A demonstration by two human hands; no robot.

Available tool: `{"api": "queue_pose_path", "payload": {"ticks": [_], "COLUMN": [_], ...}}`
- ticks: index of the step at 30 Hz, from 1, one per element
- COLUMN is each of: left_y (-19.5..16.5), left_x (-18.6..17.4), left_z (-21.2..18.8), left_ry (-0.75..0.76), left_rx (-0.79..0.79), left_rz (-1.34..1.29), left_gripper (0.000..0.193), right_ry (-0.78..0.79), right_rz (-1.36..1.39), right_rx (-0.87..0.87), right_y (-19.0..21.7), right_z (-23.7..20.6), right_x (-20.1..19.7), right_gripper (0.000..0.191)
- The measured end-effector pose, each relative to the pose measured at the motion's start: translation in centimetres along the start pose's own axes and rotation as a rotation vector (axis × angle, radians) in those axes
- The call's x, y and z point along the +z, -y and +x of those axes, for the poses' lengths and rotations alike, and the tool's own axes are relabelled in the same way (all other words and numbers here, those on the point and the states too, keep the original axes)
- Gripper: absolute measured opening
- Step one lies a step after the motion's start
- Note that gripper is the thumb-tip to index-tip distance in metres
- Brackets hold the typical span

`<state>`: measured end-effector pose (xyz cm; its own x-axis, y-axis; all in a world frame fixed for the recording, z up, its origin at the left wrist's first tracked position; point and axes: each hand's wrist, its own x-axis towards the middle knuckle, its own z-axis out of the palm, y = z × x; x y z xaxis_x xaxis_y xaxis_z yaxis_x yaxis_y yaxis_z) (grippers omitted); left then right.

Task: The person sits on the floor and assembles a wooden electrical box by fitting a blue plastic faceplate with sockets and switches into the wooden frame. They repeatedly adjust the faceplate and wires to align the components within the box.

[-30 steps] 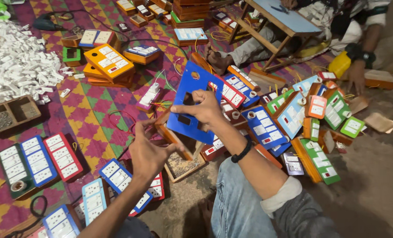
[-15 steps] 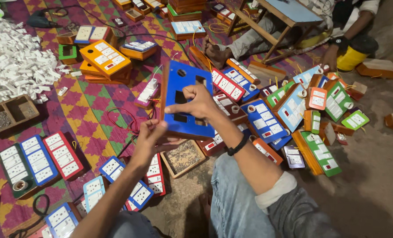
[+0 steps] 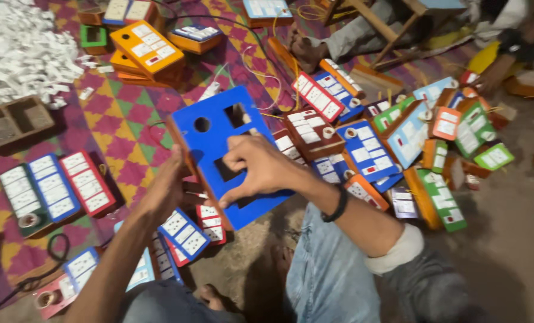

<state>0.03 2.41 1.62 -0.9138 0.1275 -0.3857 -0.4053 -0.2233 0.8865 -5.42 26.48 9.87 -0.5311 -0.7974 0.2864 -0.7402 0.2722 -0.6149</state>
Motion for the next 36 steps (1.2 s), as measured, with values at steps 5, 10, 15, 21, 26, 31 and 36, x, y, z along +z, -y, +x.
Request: {"api": "queue_pose_path", "payload": {"ticks": [5,10,15,21,26,31,36], "left_y": [-2.2,-2.2,-1.2,-0.6,-0.6,-0.1,0.1], "left_x": [1.1,1.4,0.7,0.4,0.6,0.5,0.5], "left_z": [-1.4,-1.1,0.1,0.6,1.1,1.7,2.1], "left_ry": [-0.089,-0.172,-0.123,-0.227,-0.323,-0.221,-0.136], "left_rx": [0.094,0.014,0.085,0.167,0.190,0.294,0.370], "left_rz": [0.084,0.131,0.037,-0.028,-0.292,-0.456,-0.594], "left_gripper": [0.064,0.063,0.065,0.060,0.042,0.027,0.025], "right_ry": [-0.035,0.021,0.008,-0.032,-0.165,-0.281,-0.336], "right_rz": [-0.106,-0.060,-0.086,-0.122,-0.194,-0.173,-0.200], "right_rx": [-0.145,0.110,0.141,0.219,0.250,0.262,0.249], "right_y": [1.1,1.1,0.5,-0.6,-2.1,-3.3,-4.8], "right_z": [0.7,1.2,1.2,1.1,1.4,1.7,1.9], "right_x": [0.1,0.2,0.9,1.2,0.2,-0.8,-1.8], "right_gripper": [0.076,0.079,0.080,0.076,0.076,0.075,0.079]}}
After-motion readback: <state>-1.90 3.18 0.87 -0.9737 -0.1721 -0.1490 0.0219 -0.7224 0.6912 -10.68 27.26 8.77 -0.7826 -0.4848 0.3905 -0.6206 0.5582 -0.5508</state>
